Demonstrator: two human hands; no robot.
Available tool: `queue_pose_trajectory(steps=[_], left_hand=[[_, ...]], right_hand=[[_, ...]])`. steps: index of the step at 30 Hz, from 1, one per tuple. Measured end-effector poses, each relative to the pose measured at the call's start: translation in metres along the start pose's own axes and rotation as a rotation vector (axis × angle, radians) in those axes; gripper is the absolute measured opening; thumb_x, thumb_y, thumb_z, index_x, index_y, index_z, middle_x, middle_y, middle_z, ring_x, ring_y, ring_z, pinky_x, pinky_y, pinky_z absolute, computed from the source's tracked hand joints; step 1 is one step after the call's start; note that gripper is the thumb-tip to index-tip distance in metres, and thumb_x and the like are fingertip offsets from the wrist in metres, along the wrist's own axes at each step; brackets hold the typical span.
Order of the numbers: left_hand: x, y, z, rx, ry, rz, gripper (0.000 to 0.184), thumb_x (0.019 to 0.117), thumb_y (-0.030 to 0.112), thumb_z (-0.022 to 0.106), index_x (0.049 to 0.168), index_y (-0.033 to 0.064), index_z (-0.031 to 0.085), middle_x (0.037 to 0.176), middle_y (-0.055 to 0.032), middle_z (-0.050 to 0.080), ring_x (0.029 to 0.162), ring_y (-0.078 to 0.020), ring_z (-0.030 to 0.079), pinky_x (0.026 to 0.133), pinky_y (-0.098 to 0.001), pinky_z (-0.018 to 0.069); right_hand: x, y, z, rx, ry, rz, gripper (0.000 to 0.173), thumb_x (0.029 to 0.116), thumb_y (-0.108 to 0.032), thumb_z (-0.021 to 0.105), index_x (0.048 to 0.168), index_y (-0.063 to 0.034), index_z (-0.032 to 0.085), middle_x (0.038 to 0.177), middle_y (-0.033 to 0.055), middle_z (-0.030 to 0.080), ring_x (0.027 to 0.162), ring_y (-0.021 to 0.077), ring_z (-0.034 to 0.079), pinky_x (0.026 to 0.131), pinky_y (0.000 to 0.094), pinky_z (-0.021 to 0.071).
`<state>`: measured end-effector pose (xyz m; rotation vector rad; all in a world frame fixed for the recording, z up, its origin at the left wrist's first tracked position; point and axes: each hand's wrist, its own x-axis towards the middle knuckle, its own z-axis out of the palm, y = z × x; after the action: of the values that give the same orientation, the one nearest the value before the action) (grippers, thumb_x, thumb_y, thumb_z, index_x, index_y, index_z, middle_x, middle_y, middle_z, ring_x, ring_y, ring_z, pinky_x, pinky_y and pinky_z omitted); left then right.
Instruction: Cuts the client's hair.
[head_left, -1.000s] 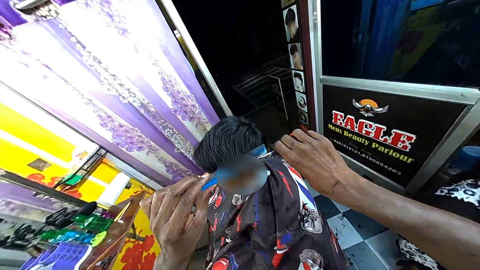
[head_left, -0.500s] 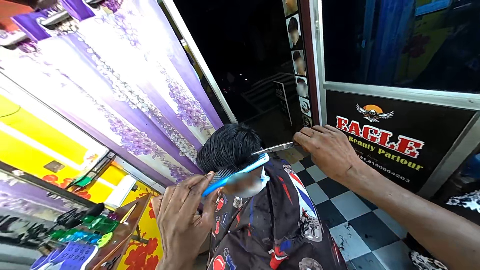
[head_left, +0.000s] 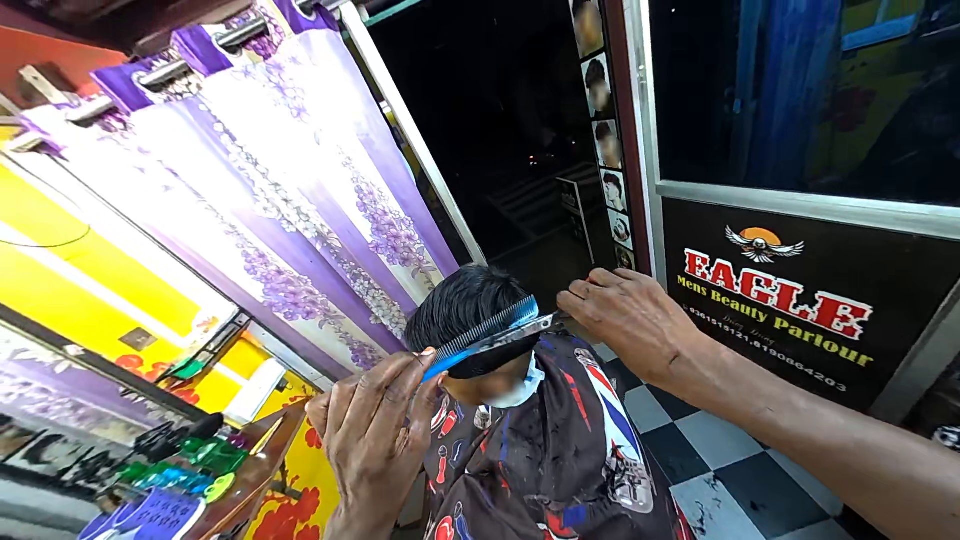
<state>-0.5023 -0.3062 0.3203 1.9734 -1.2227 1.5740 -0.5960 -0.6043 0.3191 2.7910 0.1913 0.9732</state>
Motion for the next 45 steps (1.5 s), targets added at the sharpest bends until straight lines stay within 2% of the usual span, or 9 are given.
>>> queue_pose_trajectory(steps=[8, 12, 16, 19, 23, 28, 35, 40, 45], left_hand=[[-0.001, 0.005, 0.001, -0.026, 0.024, 0.005, 0.02, 0.0953, 0.03, 0.073, 0.112, 0.0199, 0.077, 0.109, -0.0003, 0.074, 0.091, -0.0141, 0.061, 0.082, -0.0393, 0.0362], [-0.004, 0.007, 0.002, -0.042, 0.062, -0.053, 0.023, 0.0942, 0.032, 0.075, 0.113, 0.0198, 0.076, 0.11, -0.0018, 0.074, 0.094, -0.0151, 0.063, 0.084, -0.0389, 0.0402], [0.002, 0.0, -0.012, -0.109, 0.055, -0.254, 0.033, 0.097, 0.031, 0.07, 0.121, 0.008, 0.073, 0.115, -0.0098, 0.073, 0.104, -0.0186, 0.067, 0.09, -0.0446, 0.0485], [0.002, -0.027, -0.021, -0.312, -0.078, -0.435, 0.027, 0.104, 0.031, 0.059, 0.117, 0.0092, 0.069, 0.099, 0.0038, 0.071, 0.075, -0.0008, 0.064, 0.066, -0.0204, 0.0545], [-0.019, -0.062, -0.01, -0.677, -0.281, -0.475, 0.019, 0.1025, 0.024, 0.061, 0.112, 0.0118, 0.072, 0.086, 0.0052, 0.074, 0.057, -0.0039, 0.061, 0.051, -0.0185, 0.0522], [-0.044, -0.068, 0.009, -0.602, -0.256, -0.23, 0.024, 0.1019, 0.032, 0.06, 0.109, 0.0166, 0.076, 0.089, 0.0119, 0.074, 0.073, 0.0008, 0.063, 0.08, -0.0352, 0.0491], [-0.063, -0.072, 0.023, -0.561, -0.145, 0.093, 0.025, 0.1028, 0.029, 0.058, 0.106, 0.0157, 0.079, 0.096, -0.0002, 0.078, 0.084, -0.0114, 0.07, 0.082, -0.0437, 0.0466], [-0.059, -0.103, 0.021, -0.748, -0.131, -0.23, 0.024, 0.103, 0.028, 0.058, 0.112, 0.0118, 0.073, 0.091, 0.0059, 0.074, 0.071, -0.0012, 0.062, 0.073, -0.0301, 0.0519], [-0.069, -0.102, 0.025, -0.716, -0.216, -0.149, 0.024, 0.1022, 0.029, 0.061, 0.108, 0.0125, 0.077, 0.094, 0.0058, 0.075, 0.077, -0.0005, 0.063, 0.084, -0.0385, 0.0441]], right_hand=[[-0.004, -0.002, 0.008, -0.022, 0.085, 0.03, 0.032, 0.0762, 0.005, 0.081, 0.102, -0.0101, 0.071, 0.097, 0.0065, 0.069, 0.097, 0.0273, 0.068, 0.07, 0.0391, 0.0544], [-0.008, -0.003, 0.012, 0.048, 0.106, -0.003, 0.026, 0.0793, 0.005, 0.08, 0.098, -0.01, 0.071, 0.087, 0.0058, 0.069, 0.084, 0.0252, 0.068, 0.068, 0.0381, 0.0545], [-0.021, 0.0, 0.027, 0.246, 0.193, 0.121, 0.026, 0.0797, 0.008, 0.076, 0.097, -0.0108, 0.073, 0.088, 0.0063, 0.072, 0.082, 0.0275, 0.071, 0.068, 0.0454, 0.0585], [-0.034, -0.012, 0.039, 0.356, 0.226, 0.282, 0.028, 0.0814, 0.003, 0.078, 0.106, -0.0094, 0.072, 0.1, 0.0078, 0.073, 0.091, 0.0286, 0.071, 0.077, 0.0491, 0.0595], [-0.06, -0.043, 0.043, 0.454, 0.262, 0.462, 0.018, 0.0856, -0.002, 0.073, 0.101, -0.0123, 0.074, 0.092, 0.0029, 0.072, 0.077, 0.0215, 0.07, 0.066, 0.0471, 0.0593], [-0.084, -0.083, 0.026, 0.362, 0.241, 0.622, 0.023, 0.0847, 0.0, 0.073, 0.103, -0.0139, 0.074, 0.096, 0.0025, 0.073, 0.079, 0.0214, 0.071, 0.068, 0.0493, 0.0599], [-0.11, -0.124, -0.007, 0.178, 0.197, 0.741, 0.022, 0.0853, 0.001, 0.073, 0.103, -0.0121, 0.075, 0.098, 0.0045, 0.075, 0.081, 0.0239, 0.072, 0.068, 0.0513, 0.0599], [-0.114, -0.122, -0.008, 0.162, 0.182, 0.772, 0.026, 0.0841, 0.002, 0.075, 0.105, -0.0132, 0.076, 0.097, 0.0038, 0.074, 0.081, 0.0242, 0.072, 0.068, 0.0508, 0.0594], [-0.103, -0.121, -0.005, 0.156, 0.129, 0.732, 0.026, 0.0828, 0.003, 0.076, 0.104, -0.0108, 0.074, 0.096, 0.007, 0.074, 0.083, 0.0275, 0.072, 0.069, 0.0527, 0.0587]])
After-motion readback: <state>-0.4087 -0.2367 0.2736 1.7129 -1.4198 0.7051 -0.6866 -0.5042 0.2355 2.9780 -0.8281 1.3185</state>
